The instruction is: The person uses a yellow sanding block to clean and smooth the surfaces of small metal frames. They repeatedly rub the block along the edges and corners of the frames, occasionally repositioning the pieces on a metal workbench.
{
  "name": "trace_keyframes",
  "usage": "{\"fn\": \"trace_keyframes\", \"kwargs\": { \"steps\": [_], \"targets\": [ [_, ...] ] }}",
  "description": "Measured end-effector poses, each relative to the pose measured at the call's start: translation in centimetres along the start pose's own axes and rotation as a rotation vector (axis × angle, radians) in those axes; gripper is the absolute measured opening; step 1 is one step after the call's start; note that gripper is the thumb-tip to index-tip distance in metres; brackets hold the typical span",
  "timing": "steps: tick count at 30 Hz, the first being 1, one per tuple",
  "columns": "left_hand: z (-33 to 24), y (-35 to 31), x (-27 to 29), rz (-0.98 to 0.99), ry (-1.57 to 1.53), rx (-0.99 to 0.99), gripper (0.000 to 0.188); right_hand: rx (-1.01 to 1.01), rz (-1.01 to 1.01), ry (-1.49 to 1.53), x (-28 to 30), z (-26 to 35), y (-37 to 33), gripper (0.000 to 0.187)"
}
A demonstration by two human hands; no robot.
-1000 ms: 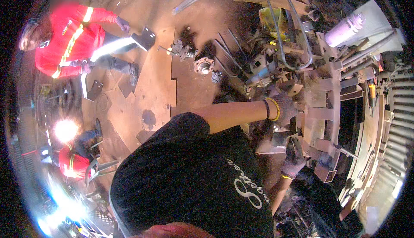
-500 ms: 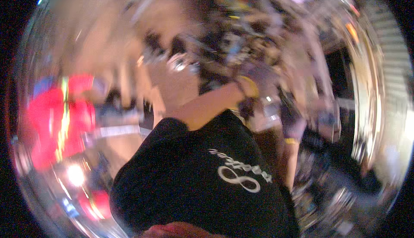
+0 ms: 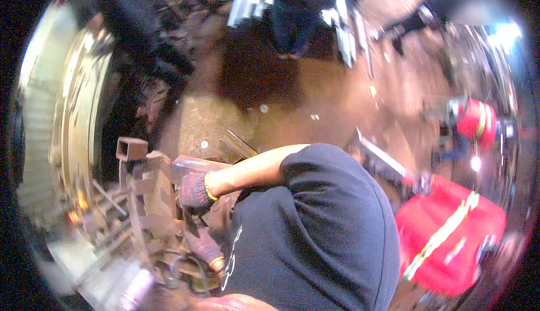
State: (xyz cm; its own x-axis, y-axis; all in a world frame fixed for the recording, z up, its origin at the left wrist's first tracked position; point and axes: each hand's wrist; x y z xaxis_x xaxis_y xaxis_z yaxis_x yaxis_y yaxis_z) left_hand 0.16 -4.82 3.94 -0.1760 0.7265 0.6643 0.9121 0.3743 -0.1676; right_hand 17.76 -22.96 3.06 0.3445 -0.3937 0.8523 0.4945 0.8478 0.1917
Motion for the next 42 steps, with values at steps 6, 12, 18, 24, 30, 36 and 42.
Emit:
{"fn": "trace_keyframes", "kwargs": {
  "steps": [6,12,18,24,30,36,42],
  "targets": [
    [6.9,4.4,0.7,0.040,0.675,-0.397,0.068,-0.123,-0.203,-0.199,-3.3,3.5,-2.0,0.025],
    [-0.4,6.2,5.3,0.381,0.584,-0.374,0.071,-0.263,-0.342,-0.074,-4.1,7.1,-3.1,0.018],
    [1.0,5.5,6.7,0.419,0.559,-0.372,0.069,-0.601,-0.543,0.277,-3.0,12.4,-7.1,0.020],
    [3.9,4.0,6.8,0.348,0.503,-0.521,0.055,-0.867,-0.610,0.439,-2.8,13.3,-10.5,0.029],
    [5.3,2.1,5.4,0.068,0.254,-0.554,0.053,-1.105,-0.367,0.315,-5.0,14.5,-17.9,0.035],
    [6.0,0.1,6.4,-0.030,0.056,-0.298,0.069,-1.351,-0.196,0.273,-8.4,13.2,-26.0,0.041],
    [10.4,0.3,4.9,0.246,-0.032,-0.311,0.070,-1.710,-0.025,0.214,-20.4,11.7,-42.6,0.061]
  ]
}}
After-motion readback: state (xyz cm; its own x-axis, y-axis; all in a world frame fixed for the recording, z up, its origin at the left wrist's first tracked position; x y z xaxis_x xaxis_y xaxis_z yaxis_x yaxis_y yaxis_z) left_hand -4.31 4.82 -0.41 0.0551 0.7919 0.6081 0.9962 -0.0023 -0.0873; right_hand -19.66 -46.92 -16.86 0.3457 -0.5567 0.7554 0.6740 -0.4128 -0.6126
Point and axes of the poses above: each hand's wrist, its own y-axis towards the middle knuckle, its own x-axis out of the back of the hand, z = x × y, and after that the axes turned 6 degrees about -y, right-handed
